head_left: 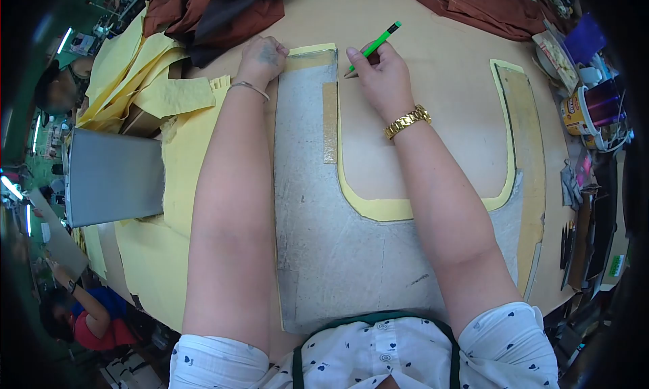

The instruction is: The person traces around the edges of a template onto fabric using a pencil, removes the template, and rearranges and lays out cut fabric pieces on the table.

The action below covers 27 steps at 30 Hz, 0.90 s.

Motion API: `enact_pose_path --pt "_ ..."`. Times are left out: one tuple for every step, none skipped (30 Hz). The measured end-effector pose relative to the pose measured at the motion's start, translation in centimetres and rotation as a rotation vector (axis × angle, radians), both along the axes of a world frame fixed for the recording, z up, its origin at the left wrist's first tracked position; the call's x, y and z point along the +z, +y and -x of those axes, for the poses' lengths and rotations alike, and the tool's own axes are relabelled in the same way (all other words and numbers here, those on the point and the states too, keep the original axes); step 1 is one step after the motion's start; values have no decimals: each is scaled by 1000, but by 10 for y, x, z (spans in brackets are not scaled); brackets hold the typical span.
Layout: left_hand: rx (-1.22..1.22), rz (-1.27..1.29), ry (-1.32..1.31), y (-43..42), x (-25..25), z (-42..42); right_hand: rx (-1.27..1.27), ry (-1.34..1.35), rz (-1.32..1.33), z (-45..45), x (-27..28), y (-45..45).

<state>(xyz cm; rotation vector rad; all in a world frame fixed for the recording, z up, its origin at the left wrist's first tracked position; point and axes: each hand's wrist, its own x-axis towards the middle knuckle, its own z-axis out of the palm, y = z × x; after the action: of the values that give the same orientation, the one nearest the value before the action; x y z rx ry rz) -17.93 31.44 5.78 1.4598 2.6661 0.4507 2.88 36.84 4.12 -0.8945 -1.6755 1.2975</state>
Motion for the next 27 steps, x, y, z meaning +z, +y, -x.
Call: enact_pose_path --pt "-31 7 104 0 -2 -3 0 -5 2 0 0 0" --pt "-61 15 209 0 -2 -5 0 -9 4 0 1 0" --pt "-43 29 188 -1 -1 -7 1 -10 7 0 2 -1" --pt "-26 44 166 -1 0 -9 1 -12 11 -1 4 -1" --pt "-10 59 143 -1 1 -12 0 -15 15 -2 4 -2" --pt "17 42 168 -2 -1 -16 -1 -18 15 -2 4 -2" --pt "44 24 192 -3 -4 -21 -1 -21 15 -2 4 -1" --pt "73 6 216 -5 -7 -27 1 -24 14 -2 3 -1" --pt "81 -59 211 -11 -7 -39 -4 -27 -4 -1 2 -1" --pt "87 -126 209 -18 -6 -56 -11 -27 -22 0 1 0" --pt "88 -190 205 -25 -5 -72 -22 -28 -38 1 -1 2" --pt "91 -163 163 -30 -5 -85 -27 -27 -41 0 0 2" --pt "98 -135 119 -37 -5 -96 -29 -28 -43 0 1 2" --pt "111 -104 72 -42 -6 -105 -25 -34 -43 0 1 0" --pt "154 -78 59 -45 -5 -113 -19 -37 -21 0 2 -3" --pt "201 -59 46 -47 -4 -121 -10 -41 -7 -1 3 -3" --pt "248 -50 32 -48 -3 -125 -1 -44 -2 -1 5 -3" --pt "256 -51 0 -48 -3 -125 21 -21 7 -1 3 -2" --pt "258 -66 -1 -46 -3 -125 31 -11 -22 1 1 0" --pt "256 -72 -4 -46 -2 -126 39 -3 -42 2 -2 0" --pt "252 -72 -6 -46 -3 -126 44 5 -56 3 -2 -3" --pt "231 -91 -6 -47 -4 -124 31 -14 -90 3 -1 -3" --pt "217 -105 -12 -47 -6 -123 24 -40 -121 3 1 -4" --pt "205 -126 -20 -48 -8 -121 20 -66 -158 2 2 -6" --pt "184 -131 -30 -48 -9 -119 28 -71 -160 3 2 -8" --pt "160 -141 -39 -47 -10 -116 34 -76 -165 3 2 -8" --pt "138 -152 -49 -46 -11 -114 41 -82 -171 3 2 -9"
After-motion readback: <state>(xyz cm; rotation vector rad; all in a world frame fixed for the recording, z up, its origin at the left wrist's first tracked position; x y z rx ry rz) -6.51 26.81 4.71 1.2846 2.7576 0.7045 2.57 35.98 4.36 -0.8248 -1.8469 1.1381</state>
